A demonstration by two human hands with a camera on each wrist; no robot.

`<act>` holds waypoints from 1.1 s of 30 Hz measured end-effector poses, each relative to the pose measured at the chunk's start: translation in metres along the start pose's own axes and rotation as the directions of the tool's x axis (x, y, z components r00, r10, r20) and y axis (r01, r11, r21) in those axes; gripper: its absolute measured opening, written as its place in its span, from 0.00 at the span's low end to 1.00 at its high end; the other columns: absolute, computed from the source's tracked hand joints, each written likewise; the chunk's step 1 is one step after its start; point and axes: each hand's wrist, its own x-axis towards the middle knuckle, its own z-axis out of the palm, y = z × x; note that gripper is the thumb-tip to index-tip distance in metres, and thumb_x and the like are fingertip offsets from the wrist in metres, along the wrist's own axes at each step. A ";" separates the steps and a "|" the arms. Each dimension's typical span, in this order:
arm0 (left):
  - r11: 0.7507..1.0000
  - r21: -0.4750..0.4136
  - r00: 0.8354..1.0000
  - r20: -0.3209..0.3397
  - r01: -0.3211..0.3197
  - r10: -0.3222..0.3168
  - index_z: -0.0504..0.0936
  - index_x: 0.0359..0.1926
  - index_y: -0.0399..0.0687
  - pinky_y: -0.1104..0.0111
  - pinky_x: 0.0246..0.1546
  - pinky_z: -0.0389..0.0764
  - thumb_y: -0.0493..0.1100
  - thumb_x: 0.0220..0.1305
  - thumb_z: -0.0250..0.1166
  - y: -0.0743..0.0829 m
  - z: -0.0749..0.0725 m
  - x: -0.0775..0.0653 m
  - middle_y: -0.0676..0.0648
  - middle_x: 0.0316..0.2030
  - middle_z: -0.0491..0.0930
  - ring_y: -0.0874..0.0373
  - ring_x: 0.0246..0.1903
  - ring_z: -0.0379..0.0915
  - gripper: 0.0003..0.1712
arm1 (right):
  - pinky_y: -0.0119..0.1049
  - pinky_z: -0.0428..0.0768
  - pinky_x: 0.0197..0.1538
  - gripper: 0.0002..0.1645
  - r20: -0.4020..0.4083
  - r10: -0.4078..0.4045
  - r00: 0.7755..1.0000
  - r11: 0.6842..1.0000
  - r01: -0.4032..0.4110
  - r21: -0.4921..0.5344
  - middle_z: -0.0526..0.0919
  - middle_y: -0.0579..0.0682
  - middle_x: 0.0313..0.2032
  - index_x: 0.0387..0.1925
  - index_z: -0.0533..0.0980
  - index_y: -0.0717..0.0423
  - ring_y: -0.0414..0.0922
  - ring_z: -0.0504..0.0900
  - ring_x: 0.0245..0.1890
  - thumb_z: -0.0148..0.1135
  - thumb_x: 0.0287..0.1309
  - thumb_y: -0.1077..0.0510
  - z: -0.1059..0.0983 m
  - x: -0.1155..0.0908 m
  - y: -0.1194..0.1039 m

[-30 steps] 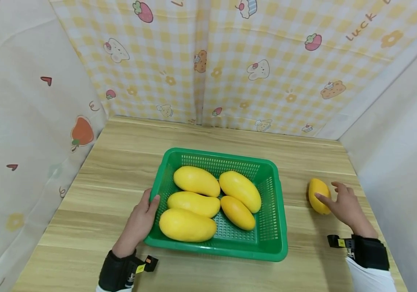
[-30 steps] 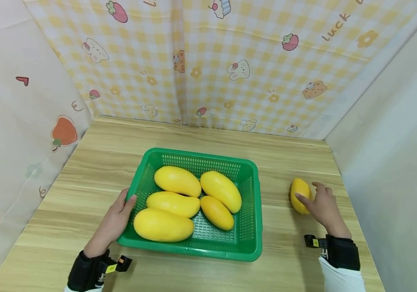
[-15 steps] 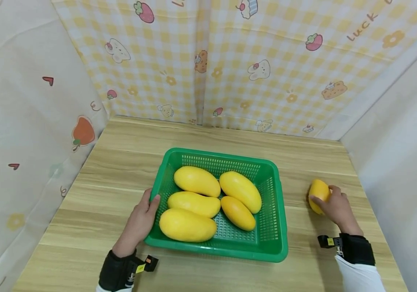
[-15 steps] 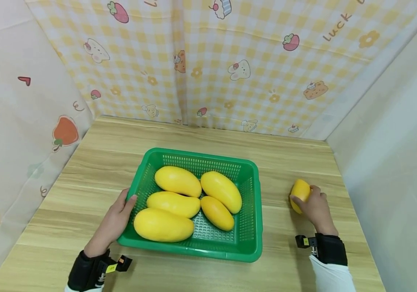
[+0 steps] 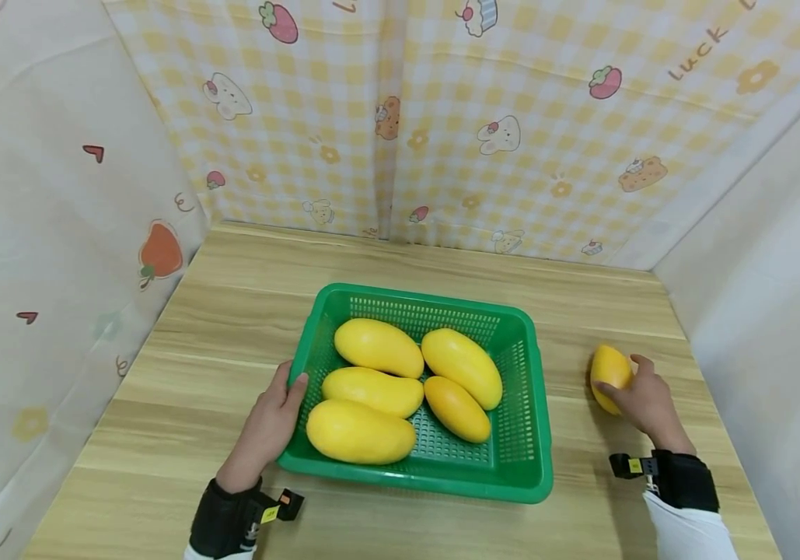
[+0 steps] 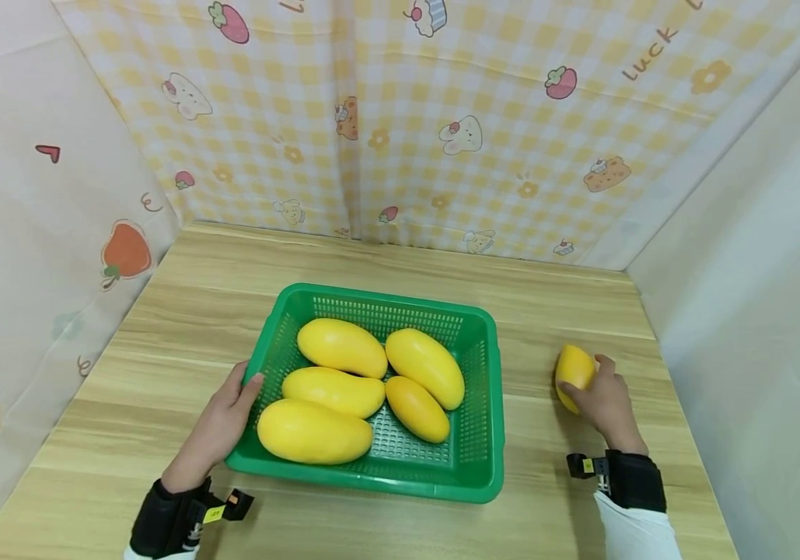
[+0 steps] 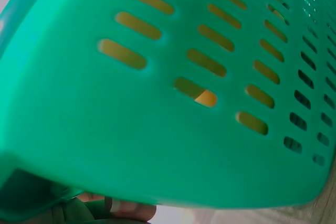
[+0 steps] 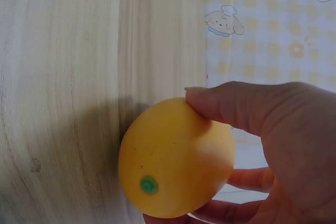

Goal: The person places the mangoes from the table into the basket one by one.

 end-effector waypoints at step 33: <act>1.000 0.009 1.000 0.005 -0.003 0.003 0.58 0.68 0.42 0.63 0.33 0.72 0.57 0.76 0.38 0.004 -0.001 -0.001 0.37 0.48 0.75 0.50 0.38 0.73 0.30 | 0.38 0.78 0.38 0.47 0.019 -0.669 0.743 0.741 0.669 -0.056 0.74 0.55 0.53 0.68 0.60 0.56 0.42 0.74 0.39 0.72 0.51 0.49 -0.007 -0.094 -0.158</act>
